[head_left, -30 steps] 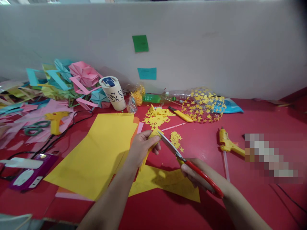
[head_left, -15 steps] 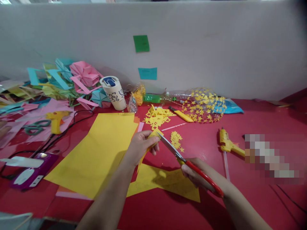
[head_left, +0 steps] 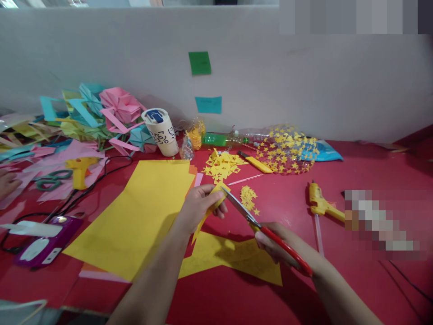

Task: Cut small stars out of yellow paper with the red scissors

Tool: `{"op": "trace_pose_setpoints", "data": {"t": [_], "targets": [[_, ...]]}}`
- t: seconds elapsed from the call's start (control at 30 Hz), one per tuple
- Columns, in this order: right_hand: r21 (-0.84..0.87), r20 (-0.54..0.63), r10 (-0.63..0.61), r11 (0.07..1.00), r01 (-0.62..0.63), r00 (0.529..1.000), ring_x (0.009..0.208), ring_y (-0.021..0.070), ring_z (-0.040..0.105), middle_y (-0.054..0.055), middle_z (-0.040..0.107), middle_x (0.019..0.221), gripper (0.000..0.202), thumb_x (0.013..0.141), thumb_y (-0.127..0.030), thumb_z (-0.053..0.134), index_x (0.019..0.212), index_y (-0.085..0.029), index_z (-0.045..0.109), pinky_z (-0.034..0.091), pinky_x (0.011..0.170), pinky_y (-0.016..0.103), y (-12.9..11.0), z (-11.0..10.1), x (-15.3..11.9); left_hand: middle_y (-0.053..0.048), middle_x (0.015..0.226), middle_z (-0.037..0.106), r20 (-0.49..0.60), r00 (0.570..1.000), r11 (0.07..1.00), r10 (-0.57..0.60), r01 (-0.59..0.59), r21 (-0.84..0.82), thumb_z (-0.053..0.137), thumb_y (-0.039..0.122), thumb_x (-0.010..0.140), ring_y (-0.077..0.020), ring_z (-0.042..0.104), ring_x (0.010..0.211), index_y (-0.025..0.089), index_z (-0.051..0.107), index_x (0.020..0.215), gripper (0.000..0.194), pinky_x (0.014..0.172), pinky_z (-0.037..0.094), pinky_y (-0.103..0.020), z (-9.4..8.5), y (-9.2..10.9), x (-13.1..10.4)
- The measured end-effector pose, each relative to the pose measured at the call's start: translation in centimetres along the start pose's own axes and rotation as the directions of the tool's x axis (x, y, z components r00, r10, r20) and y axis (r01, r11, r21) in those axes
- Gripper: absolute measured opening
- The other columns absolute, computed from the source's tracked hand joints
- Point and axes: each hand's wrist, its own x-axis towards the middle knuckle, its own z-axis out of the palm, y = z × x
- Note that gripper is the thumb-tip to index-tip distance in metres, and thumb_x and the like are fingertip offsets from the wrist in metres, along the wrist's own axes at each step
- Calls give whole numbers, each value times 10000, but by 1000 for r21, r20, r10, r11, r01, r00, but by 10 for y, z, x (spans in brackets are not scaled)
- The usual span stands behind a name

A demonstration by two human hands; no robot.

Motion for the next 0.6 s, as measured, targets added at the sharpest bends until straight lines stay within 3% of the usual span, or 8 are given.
{"op": "trace_pose_setpoints", "data": {"t": [0.17,0.33,0.43,0.6], "targets": [[9,-21,-8,1000,8,1000,458,62,344,-72,354,556,665,749,-853,465,688,-191,432,315,428,197,-1,1,-1,-37,668,682,21,993,987,116,-118,113,577,353,878,-168,654,652,149,663,769,247,674,512,-298,1,0,0],[111,-25,-7,994,9,1000,446,59,335,-80,362,549,648,755,-837,486,716,-192,447,315,424,200,5,5,1,19,626,513,-37,975,918,219,-193,347,576,402,882,-117,487,617,167,553,619,353,622,392,-259,3,-2,-2],[162,5,3,987,-4,1000,411,55,338,-85,375,528,611,789,-794,504,741,-186,475,299,390,188,14,7,4,44,598,380,-47,972,915,232,-201,350,568,414,887,-102,381,582,180,437,585,404,589,333,-257,5,-5,-3],[245,15,-15,969,11,1000,383,60,364,-93,376,486,573,819,-758,510,746,-189,495,306,374,178,21,12,7,40,617,380,-63,977,935,206,-177,307,548,443,895,-109,380,599,186,430,614,398,585,327,-256,10,-6,-4]]}}
